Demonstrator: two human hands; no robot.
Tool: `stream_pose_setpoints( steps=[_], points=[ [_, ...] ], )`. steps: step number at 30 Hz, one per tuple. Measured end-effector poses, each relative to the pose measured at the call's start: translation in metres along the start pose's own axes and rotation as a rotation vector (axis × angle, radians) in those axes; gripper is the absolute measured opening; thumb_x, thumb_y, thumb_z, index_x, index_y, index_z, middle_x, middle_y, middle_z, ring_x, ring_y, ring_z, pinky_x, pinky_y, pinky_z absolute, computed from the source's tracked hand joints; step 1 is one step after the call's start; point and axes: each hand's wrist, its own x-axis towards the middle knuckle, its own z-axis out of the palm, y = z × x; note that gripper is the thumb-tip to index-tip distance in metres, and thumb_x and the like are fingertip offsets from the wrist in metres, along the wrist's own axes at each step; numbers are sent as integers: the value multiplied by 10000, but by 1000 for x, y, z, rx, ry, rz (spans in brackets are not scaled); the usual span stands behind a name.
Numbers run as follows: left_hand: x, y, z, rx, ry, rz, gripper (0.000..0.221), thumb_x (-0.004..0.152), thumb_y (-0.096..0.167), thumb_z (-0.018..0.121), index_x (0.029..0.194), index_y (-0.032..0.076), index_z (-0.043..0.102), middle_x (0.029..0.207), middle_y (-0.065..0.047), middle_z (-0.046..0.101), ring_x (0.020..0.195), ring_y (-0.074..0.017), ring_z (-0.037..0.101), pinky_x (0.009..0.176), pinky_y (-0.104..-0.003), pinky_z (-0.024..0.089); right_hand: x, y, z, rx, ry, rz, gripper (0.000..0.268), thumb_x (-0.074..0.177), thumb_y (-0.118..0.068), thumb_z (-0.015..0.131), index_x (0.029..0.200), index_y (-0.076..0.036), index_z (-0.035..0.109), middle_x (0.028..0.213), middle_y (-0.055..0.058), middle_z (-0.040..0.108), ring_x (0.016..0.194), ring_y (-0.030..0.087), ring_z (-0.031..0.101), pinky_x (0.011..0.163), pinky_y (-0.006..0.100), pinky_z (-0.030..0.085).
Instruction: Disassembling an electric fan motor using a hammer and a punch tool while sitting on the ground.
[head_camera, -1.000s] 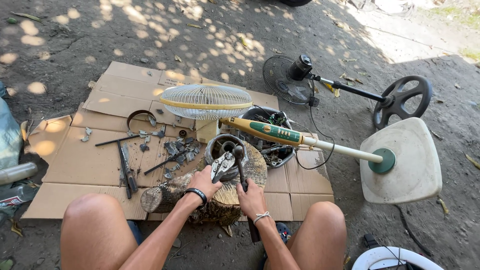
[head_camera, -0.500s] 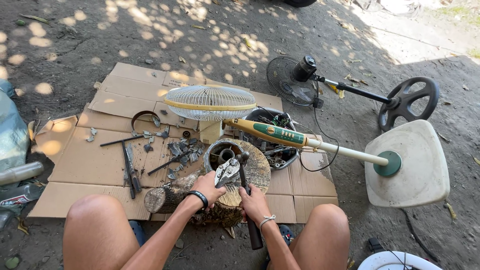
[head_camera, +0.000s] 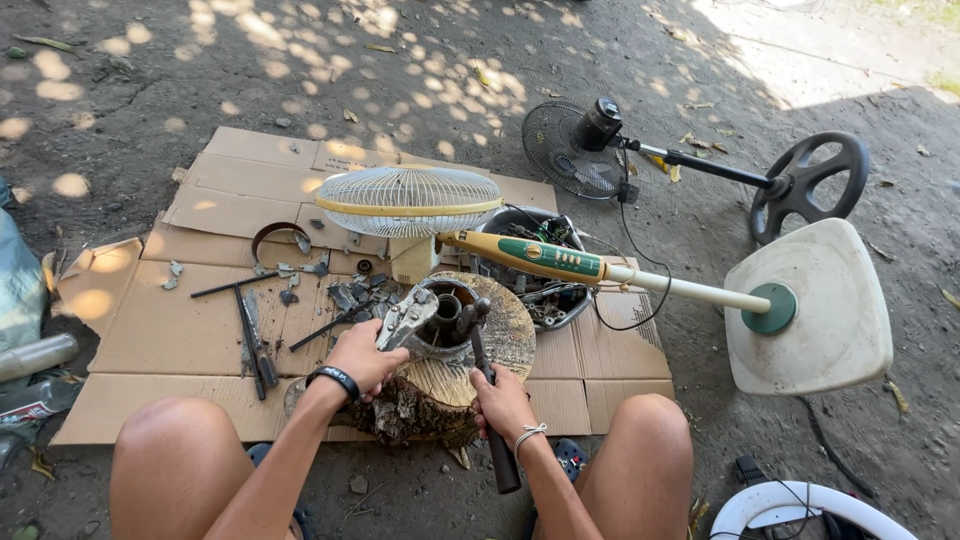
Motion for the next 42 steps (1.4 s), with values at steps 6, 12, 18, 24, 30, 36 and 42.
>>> stream_pose_setpoints(
  steps=[6, 12, 18, 24, 30, 36, 42],
  points=[
    [32, -27, 15, -14, 92, 65, 327, 812, 107, 659, 1090, -61, 622, 570, -129, 660, 340, -169, 596, 296, -294, 553, 34, 33, 4, -26, 105, -95, 278, 947, -258, 600, 1060, -17, 682, 561, 131, 599, 373, 198, 597, 329, 356, 557],
    [32, -19, 26, -118, 104, 47, 265, 810, 75, 630, 1025, -79, 626, 585, -160, 657, 345, -188, 594, 286, -297, 537, 35, 34, 4, -45, 103, -78, 348, 939, -275, 605, 1152, -5, 664, 572, 125, 613, 391, 193, 619, 349, 363, 573],
    [21, -17, 28, -54, 39, 33, 362, 784, 104, 672, 1075, -105, 619, 590, -151, 649, 352, -186, 606, 284, -322, 550, 41, 40, 6, -49, 112, -83, 305, 934, -279, 605, 1085, -26, 684, 568, 120, 622, 390, 189, 620, 347, 348, 570],
    [31, -28, 42, -141, 65, 24, 162, 792, 99, 665, 861, -44, 633, 587, -154, 652, 355, -186, 592, 295, -309, 540, 48, 45, 6, -88, 108, -100, 276, 925, -271, 611, 1051, -37, 683, 545, 112, 616, 382, 183, 627, 334, 349, 566],
    [21, -22, 41, -170, 79, 3, 185, 805, 120, 673, 843, -54, 625, 609, -173, 669, 368, -200, 600, 305, -329, 550, 46, 44, 7, -92, 108, -108, 243, 924, -270, 613, 993, -50, 690, 537, 109, 617, 370, 185, 619, 319, 345, 551],
    [30, -30, 45, -92, 80, 16, 202, 829, 142, 667, 846, -51, 612, 608, -167, 673, 372, -198, 614, 321, -326, 569, 65, 70, 36, 14, 106, -109, 267, 969, -275, 566, 1040, -31, 650, 614, 142, 656, 424, 222, 656, 363, 382, 596],
    [11, -11, 42, 22, 37, 6, 191, 948, 182, 679, 963, 15, 589, 582, -28, 606, 356, -144, 521, 329, -268, 437, -11, 36, 75, 421, 11, 32, 111, 1055, -165, 478, 1112, -71, 465, 727, 60, 547, 510, 169, 588, 451, 307, 547]
  ],
)
